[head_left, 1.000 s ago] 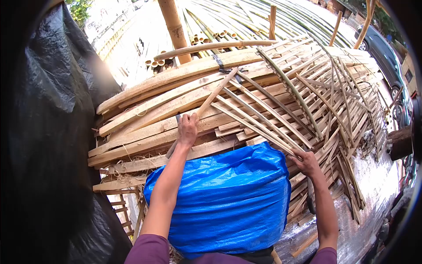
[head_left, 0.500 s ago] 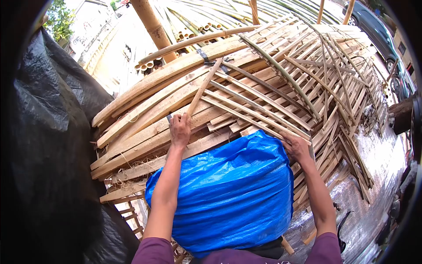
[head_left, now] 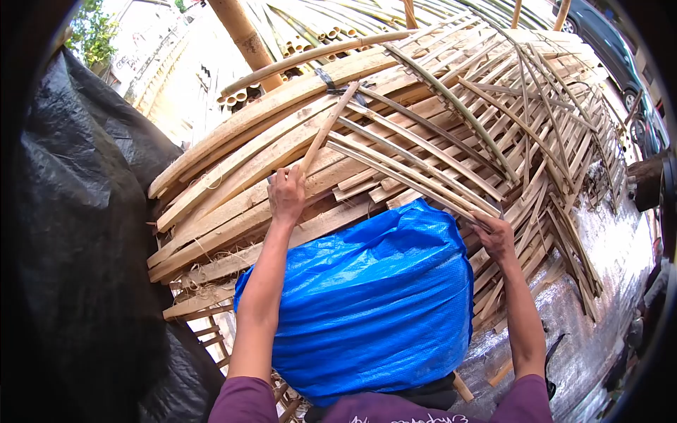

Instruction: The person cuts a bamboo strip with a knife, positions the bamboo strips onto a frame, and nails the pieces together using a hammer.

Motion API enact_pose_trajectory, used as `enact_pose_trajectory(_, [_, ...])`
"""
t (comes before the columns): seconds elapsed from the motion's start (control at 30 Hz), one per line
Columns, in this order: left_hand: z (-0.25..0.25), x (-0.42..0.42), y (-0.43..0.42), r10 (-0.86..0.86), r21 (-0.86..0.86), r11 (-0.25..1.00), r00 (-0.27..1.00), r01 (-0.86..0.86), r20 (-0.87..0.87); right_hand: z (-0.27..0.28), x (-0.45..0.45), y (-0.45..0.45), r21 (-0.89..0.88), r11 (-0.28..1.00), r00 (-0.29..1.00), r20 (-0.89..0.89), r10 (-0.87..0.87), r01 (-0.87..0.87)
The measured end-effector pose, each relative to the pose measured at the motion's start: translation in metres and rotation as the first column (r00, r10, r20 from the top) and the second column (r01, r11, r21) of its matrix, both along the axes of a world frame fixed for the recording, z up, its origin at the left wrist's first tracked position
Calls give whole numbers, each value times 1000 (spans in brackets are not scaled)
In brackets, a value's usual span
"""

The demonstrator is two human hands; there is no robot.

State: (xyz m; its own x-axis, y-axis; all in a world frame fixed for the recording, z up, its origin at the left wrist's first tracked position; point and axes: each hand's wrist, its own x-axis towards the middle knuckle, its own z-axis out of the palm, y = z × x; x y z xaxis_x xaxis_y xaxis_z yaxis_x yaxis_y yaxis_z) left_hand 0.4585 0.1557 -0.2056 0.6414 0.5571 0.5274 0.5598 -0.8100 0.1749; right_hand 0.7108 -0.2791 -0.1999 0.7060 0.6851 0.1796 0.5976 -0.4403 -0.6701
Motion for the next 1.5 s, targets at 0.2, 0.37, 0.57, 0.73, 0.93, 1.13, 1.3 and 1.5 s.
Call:
enact_pose_trajectory(0.2, [36, 30, -33, 48, -632, 680, 838, 372, 544, 0, -7, -29, 176, 983, 995, -70, 65, -52])
enact_pose_trajectory(0.37, [103, 36, -89, 253, -687, 403, 648, 605, 718, -1, -36, -49, 308, 951, 976, -207, 67, 0])
enact_pose_trajectory(0.57, [125, 31, -116, 319, -680, 298, 601, 670, 732, 18, -78, -86, 227, 974, 999, 37, 9, -18])
enact_pose_trajectory(0.73, [130, 19, -145, 301, -688, 300, 619, 661, 726, 23, -122, -114, 241, 971, 995, 93, -28, 5])
enact_pose_trajectory(0.93, [121, 0, -171, 147, -608, 434, 613, 665, 776, 13, -181, -160, 151, 981, 989, -101, -104, 118])
enact_pose_trajectory(1.13, [101, -14, -160, 167, -655, 423, 656, 627, 736, 22, -215, -152, 126, 984, 992, -6, -126, 125])
enact_pose_trajectory(1.3, [87, -29, -155, 267, -732, 440, 702, 521, 660, 26, -231, -150, 60, 991, 986, -124, -112, 120])
enact_pose_trajectory(1.5, [79, -38, -157, 285, -811, 406, 785, 421, 550, 18, -239, -154, 46, 987, 958, -254, -136, 152])
